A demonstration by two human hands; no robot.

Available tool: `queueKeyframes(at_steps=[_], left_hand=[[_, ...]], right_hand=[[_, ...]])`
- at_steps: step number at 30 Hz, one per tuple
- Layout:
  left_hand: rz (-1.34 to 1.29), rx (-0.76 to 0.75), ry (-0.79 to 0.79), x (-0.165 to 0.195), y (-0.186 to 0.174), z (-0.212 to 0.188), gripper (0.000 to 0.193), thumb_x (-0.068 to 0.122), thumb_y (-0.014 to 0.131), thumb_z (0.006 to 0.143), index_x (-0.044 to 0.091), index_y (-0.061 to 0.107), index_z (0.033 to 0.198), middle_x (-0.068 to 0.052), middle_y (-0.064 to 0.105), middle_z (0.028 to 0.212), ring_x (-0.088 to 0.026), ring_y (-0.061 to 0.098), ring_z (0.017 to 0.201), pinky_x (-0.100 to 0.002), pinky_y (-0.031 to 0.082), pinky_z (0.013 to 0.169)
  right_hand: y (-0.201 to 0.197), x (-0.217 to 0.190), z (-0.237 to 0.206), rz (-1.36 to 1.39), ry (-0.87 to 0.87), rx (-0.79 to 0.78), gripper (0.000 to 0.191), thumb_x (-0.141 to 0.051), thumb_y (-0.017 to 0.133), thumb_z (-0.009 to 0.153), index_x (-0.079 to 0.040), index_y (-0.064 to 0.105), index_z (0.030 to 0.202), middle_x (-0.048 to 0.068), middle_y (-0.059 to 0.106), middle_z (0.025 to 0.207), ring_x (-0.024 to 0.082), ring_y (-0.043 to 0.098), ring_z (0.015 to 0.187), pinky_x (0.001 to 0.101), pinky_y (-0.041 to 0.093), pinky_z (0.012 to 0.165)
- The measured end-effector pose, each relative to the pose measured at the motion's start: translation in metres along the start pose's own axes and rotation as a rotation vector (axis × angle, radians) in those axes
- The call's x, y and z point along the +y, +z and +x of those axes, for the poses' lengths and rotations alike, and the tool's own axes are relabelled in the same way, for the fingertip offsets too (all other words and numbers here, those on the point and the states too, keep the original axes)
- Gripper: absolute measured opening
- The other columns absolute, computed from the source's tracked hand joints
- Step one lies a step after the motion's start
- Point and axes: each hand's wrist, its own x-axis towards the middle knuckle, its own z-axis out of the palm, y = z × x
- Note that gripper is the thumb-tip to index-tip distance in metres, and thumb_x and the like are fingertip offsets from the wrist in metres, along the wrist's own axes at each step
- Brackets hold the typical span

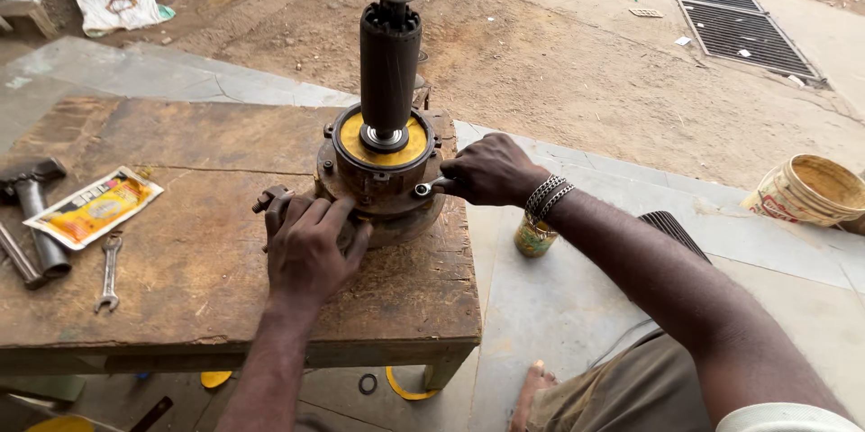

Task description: The person tightens bolts on a pump/motor housing mounted on a wooden workbench, using a spanner wrench by hand while steadying the housing with the other hand. They reposition around the housing to reach different bolts and occasionally set the wrench down and pick up another one.

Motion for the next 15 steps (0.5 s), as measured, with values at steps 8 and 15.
queueKeyframes(at_steps=[8,15], left_hand=[[-0.004,0.181,0.198,-0.016,-0.002,-0.012,0.033,0.019,0.068,0.084,0.005,0.071,0.114,-0.012,0.069,0.1,-0.031,0.063,0.104,-0.049,0.043,0.108],[0.038,0.185,0.207,-0.026,0.01,-0.021,0.053,0.009,0.06,0.085,0.005,0.065,0.138,-0.011,0.068,0.098,-0.028,0.063,0.105,-0.048,0.042,0.114]], right_hand=[[0.016,0.008,-0.011,-0.036,0.029,0.244,0.063,-0.075,0.042,0.093,-0.021,0.055,0.064,-0.004,0.041,0.044,0.013,0.031,0.037,0.0343,0.027,0.044],[0.007,-0.043,-0.04,0.022,0.394,0.025,0.075,-0.077,0.036,0.098,-0.016,0.055,0.06,0.0,0.044,0.044,0.013,0.035,0.035,0.0329,0.029,0.038]])
